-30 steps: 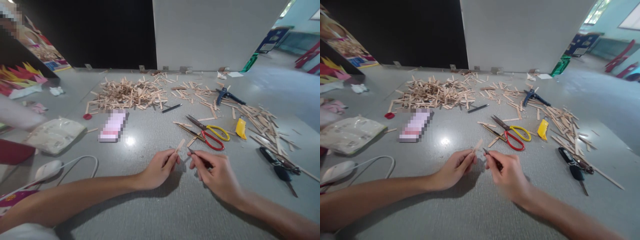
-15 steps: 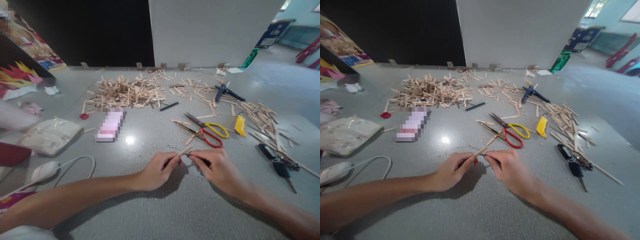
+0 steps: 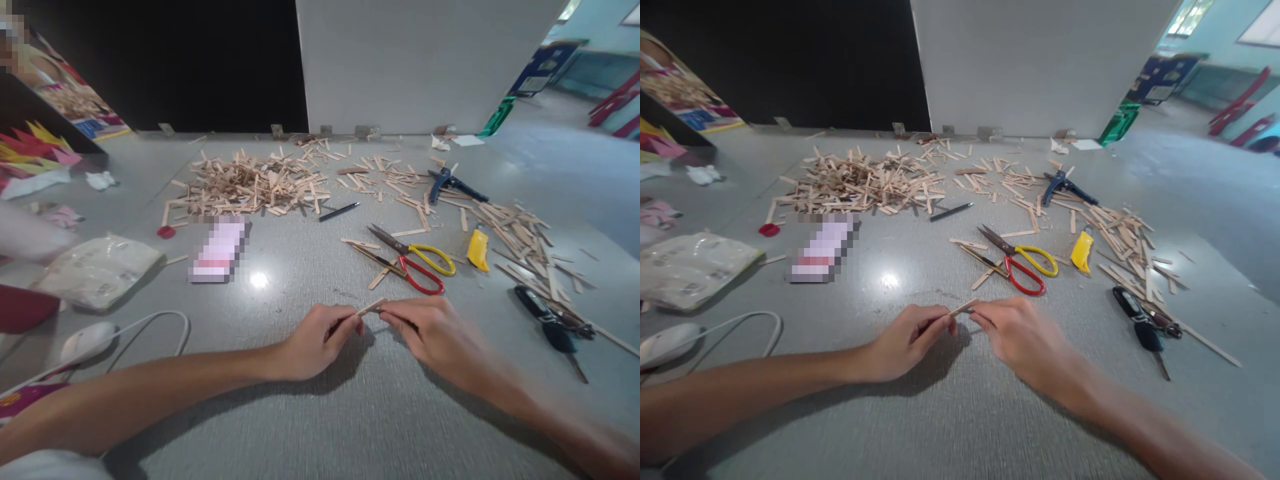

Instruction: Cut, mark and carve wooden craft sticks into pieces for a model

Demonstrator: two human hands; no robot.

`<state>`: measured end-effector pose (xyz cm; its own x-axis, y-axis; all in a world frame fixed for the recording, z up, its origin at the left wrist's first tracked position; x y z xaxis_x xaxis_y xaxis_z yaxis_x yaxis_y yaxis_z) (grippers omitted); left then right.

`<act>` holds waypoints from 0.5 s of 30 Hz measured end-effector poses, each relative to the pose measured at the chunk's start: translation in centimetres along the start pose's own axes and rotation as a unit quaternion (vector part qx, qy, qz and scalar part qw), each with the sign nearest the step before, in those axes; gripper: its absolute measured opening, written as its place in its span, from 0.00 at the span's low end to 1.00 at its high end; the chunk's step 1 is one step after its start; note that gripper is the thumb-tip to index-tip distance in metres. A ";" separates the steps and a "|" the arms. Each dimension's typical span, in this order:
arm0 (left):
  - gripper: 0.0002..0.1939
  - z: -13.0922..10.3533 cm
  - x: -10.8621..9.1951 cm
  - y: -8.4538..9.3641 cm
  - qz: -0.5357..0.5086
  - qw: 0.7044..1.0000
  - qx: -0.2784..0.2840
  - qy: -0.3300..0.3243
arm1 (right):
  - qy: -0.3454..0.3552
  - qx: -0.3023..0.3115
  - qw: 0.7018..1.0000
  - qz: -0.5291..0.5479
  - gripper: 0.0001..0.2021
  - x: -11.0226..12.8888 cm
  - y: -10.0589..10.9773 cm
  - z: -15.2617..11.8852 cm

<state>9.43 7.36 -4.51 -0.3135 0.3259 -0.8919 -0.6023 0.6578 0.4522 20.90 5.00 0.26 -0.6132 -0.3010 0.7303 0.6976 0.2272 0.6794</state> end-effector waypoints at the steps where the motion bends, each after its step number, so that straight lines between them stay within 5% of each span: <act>1: 0.20 0.0 -0.1 0.0 0.003 1.000 -0.002 -0.006 | 0.003 0.001 1.000 -0.009 0.17 0.0 0.0 -0.1; 7: 0.20 0.0 -0.1 0.2 0.021 1.000 -0.018 -0.007 | 0.016 0.014 0.989 -0.148 0.19 -0.3 -0.5 -0.8; 15: 0.19 -0.2 -0.1 0.1 0.027 0.999 -0.025 -0.009 | -0.019 0.003 1.000 -0.002 0.17 -0.4 -0.3 0.4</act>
Point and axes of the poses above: each hand's wrist, its own z-axis towards the middle knuckle, its own y-axis out of the back of the hand, x = y × z, the point moved 10 cm from there along z, towards the middle knuckle, and after that the axes turned 7 degrees about z, right-handed, at the moved point
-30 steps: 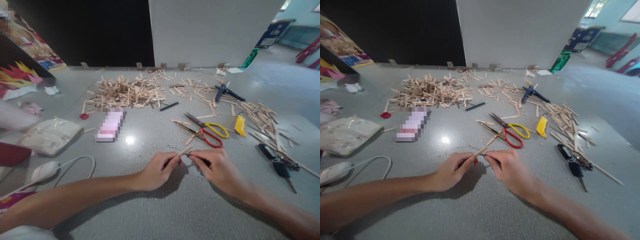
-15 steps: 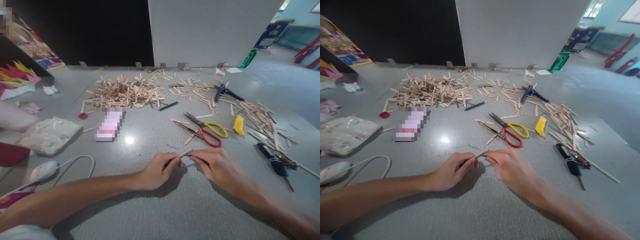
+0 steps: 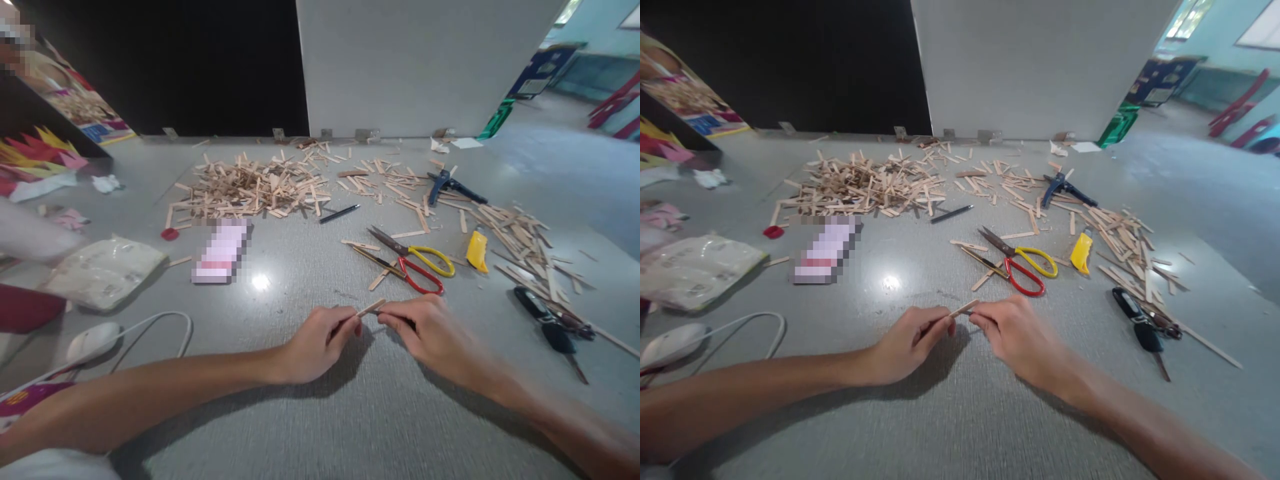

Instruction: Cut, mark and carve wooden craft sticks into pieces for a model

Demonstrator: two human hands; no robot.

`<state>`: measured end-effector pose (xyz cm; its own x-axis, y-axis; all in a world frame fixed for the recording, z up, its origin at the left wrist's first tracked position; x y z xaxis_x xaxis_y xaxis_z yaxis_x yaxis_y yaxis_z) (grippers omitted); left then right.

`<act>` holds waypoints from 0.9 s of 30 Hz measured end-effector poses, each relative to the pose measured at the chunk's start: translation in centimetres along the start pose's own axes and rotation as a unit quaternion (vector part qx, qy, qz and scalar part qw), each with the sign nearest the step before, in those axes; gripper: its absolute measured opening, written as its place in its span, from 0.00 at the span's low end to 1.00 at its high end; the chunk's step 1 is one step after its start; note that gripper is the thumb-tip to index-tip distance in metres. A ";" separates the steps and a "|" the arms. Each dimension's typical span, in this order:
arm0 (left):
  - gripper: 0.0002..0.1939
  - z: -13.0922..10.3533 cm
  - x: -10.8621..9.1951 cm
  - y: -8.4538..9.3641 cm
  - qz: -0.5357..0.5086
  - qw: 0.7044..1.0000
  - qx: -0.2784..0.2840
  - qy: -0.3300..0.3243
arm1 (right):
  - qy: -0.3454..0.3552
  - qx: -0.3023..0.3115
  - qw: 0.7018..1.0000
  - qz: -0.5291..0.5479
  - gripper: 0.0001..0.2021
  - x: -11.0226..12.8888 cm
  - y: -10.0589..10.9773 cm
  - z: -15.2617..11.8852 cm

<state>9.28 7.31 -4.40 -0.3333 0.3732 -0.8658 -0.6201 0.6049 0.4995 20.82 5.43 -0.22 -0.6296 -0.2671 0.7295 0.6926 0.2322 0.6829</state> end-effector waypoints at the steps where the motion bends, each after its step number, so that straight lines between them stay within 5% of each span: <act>1: 0.19 0.0 0.0 0.0 0.001 1.000 0.000 -0.001 | -0.008 0.003 1.000 0.012 0.17 -0.1 0.0 0.1; 8: 0.20 -0.1 0.0 0.0 0.012 1.000 0.002 0.003 | -0.086 0.057 0.989 0.105 0.21 -1.5 -1.3 0.2; 12: 0.19 0.0 0.0 0.2 0.000 1.000 -0.004 0.002 | 0.035 -0.022 0.997 -0.059 0.15 0.5 -0.1 -0.6; 15: 0.19 0.0 0.2 0.3 -0.008 1.000 -0.016 0.000 | 0.147 -0.043 0.956 -0.249 0.18 2.6 -0.9 -1.9; 17: 0.20 0.0 0.4 0.3 -0.005 1.000 -0.022 0.002 | 0.163 -0.046 0.946 -0.276 0.17 2.8 -1.3 -2.1; 22: 0.19 -0.1 0.4 0.3 0.008 1.000 -0.025 0.005 | 0.039 -0.054 0.997 -0.027 0.16 0.3 -0.5 -0.6; 27: 0.20 -0.2 0.3 0.2 0.006 1.000 -0.014 0.011 | -0.077 0.013 0.982 0.173 0.19 -2.0 -1.7 0.4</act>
Point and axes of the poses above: each hand's wrist, its own z-axis towards the middle knuckle, its own y-axis out of the back of the hand, x = y × z, the point moved 10 cm from there along z, towards the middle knuckle, and after that the axes turned 7 degrees about z, right-handed, at the moved point
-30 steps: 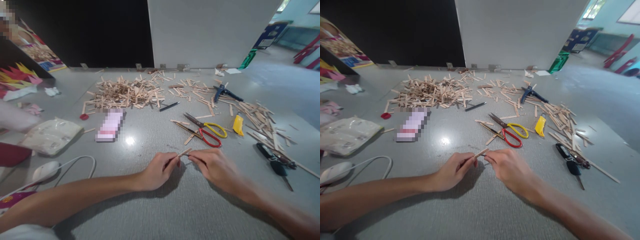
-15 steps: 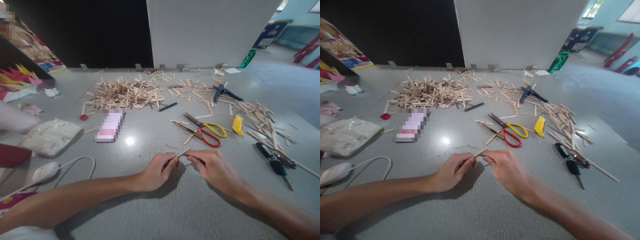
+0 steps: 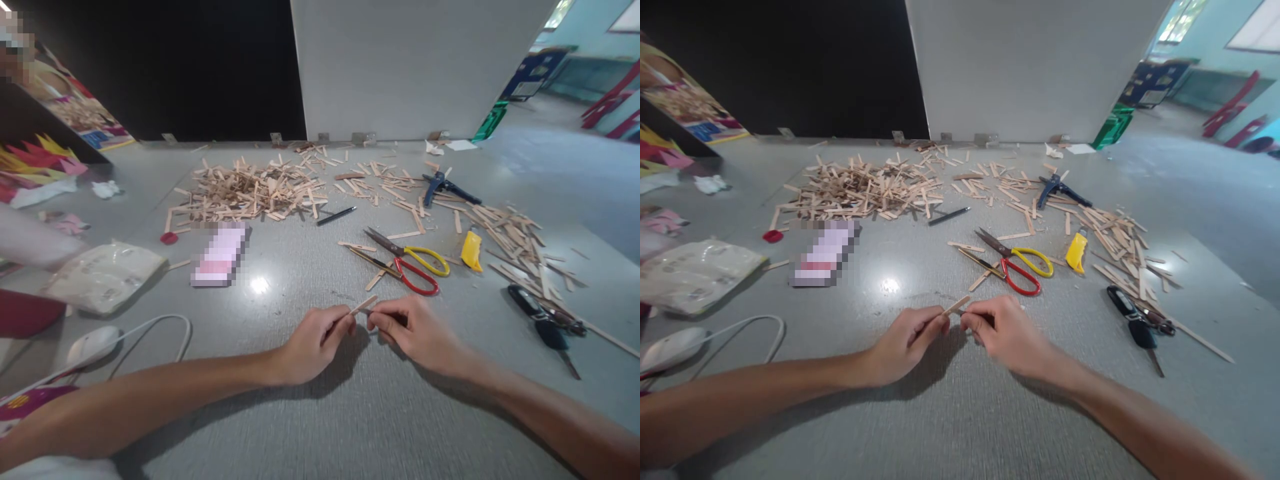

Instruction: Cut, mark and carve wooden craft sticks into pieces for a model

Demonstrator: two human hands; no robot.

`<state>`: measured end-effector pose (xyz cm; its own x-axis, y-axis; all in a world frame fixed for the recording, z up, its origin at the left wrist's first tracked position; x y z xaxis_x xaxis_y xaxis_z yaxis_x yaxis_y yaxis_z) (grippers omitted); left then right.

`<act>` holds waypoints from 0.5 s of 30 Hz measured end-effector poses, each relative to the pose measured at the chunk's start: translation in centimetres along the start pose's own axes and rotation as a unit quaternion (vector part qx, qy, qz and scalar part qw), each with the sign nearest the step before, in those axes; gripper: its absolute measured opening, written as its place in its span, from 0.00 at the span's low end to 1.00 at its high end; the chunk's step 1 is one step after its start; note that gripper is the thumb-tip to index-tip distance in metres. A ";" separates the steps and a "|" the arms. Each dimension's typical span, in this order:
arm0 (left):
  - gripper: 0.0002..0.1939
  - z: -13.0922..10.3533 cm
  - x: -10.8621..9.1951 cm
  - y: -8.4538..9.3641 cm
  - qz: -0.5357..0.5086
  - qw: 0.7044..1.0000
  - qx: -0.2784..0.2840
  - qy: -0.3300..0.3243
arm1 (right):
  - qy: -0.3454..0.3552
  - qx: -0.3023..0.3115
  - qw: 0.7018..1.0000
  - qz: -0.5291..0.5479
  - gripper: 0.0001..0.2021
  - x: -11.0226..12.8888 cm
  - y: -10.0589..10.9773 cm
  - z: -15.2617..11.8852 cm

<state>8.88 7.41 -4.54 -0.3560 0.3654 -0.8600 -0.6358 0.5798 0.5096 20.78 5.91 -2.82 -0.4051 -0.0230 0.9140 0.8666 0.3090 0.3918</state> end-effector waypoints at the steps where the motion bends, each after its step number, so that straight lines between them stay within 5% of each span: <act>1: 0.20 0.0 0.0 0.0 -0.005 1.000 0.002 0.000 | -0.025 0.018 0.999 0.043 0.19 -0.4 -0.3 0.1; 15: 0.20 0.2 0.1 0.2 -0.043 0.999 0.004 -0.007 | -0.161 0.089 0.919 0.348 0.27 -2.5 -3.5 -0.1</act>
Point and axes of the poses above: each hand's wrist, its own z-axis towards the middle knuckle, its own y-axis out of the back of the hand, x = y × z, the point moved 10 cm from there along z, towards the middle knuckle, and after that the axes turned 7 degrees about z, right-handed, at the moved point
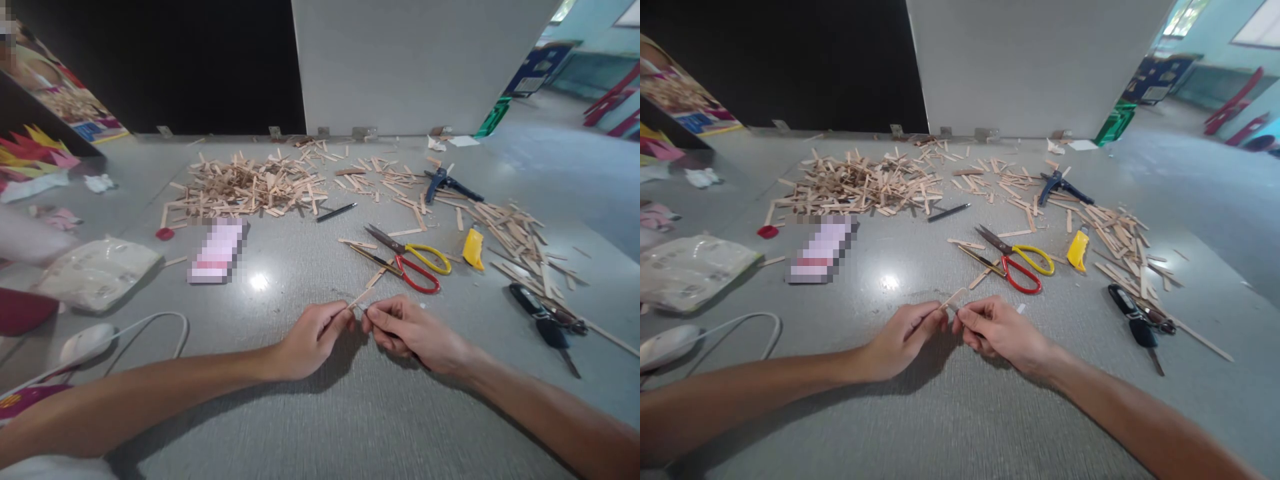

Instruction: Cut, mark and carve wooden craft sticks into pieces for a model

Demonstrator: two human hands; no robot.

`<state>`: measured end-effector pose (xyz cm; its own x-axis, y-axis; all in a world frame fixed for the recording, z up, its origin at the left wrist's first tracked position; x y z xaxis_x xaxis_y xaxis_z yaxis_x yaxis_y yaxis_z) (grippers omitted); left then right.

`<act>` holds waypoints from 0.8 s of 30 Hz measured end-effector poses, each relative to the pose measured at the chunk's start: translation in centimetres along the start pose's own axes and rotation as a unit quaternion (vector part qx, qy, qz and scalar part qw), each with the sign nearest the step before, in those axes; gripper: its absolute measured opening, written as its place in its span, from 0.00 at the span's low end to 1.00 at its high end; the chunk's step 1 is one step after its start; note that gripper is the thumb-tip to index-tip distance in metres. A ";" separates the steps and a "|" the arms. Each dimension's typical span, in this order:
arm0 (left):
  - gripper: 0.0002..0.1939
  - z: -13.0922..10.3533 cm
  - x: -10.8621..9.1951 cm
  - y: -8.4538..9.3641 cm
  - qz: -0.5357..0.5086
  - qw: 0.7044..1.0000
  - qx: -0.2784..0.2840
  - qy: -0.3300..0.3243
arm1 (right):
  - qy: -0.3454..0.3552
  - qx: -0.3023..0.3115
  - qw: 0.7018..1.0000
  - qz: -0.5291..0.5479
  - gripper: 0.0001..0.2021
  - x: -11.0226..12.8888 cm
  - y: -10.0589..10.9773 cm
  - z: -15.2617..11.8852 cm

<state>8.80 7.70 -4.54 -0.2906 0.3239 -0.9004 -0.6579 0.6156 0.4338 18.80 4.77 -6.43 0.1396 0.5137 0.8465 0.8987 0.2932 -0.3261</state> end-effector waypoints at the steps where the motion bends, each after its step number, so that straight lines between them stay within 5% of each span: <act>1: 0.20 0.0 -0.1 0.0 0.001 1.000 -0.002 -0.001 | 0.012 -0.007 1.000 -0.020 0.27 0.2 0.1 0.0; 4: 0.21 0.0 -0.2 0.2 0.008 1.000 -0.011 -0.002 | 0.107 -0.065 0.976 -0.178 0.23 2.0 0.6 -0.5; 9: 0.22 -0.1 -0.2 0.1 0.032 0.999 -0.015 0.000 | 0.333 -0.190 0.814 -0.436 0.18 4.9 -0.4 -3.5; 12: 0.22 -0.1 -0.3 0.0 0.035 0.999 -0.014 -0.004 | 0.381 -0.201 0.775 -0.462 0.17 4.9 -1.0 -4.1; 14: 0.23 -0.1 -0.3 0.1 0.032 0.999 -0.015 -0.008 | 0.375 -0.189 0.792 -0.443 0.17 4.9 -1.0 -3.8; 17: 0.23 -0.1 -0.3 0.1 0.020 1.000 -0.012 -0.013 | 0.304 -0.158 0.860 -0.379 0.18 4.7 -0.5 -2.5; 21: 0.23 -0.1 -0.2 -0.1 0.004 1.000 -0.005 -0.018 | 0.180 -0.093 0.955 -0.218 0.21 2.9 -0.3 -1.0; 24: 0.23 0.0 -0.3 0.0 0.000 1.000 -0.005 -0.025 | 0.102 -0.056 0.990 -0.085 0.25 1.1 -0.6 -0.3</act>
<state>8.90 7.55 -4.26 -0.2547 0.3597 -0.8976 -0.6647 0.6090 0.4327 18.57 4.95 -5.16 0.0524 0.2873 0.9564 0.9551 0.2654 -0.1321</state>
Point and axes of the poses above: each hand's wrist, its own z-axis towards the middle knuckle, its own y-axis out of the back of the hand, x = y × z, the point moved 10 cm from there along z, towards the middle knuckle, and after that the axes turned 7 degrees about z, right-handed, at the moved point
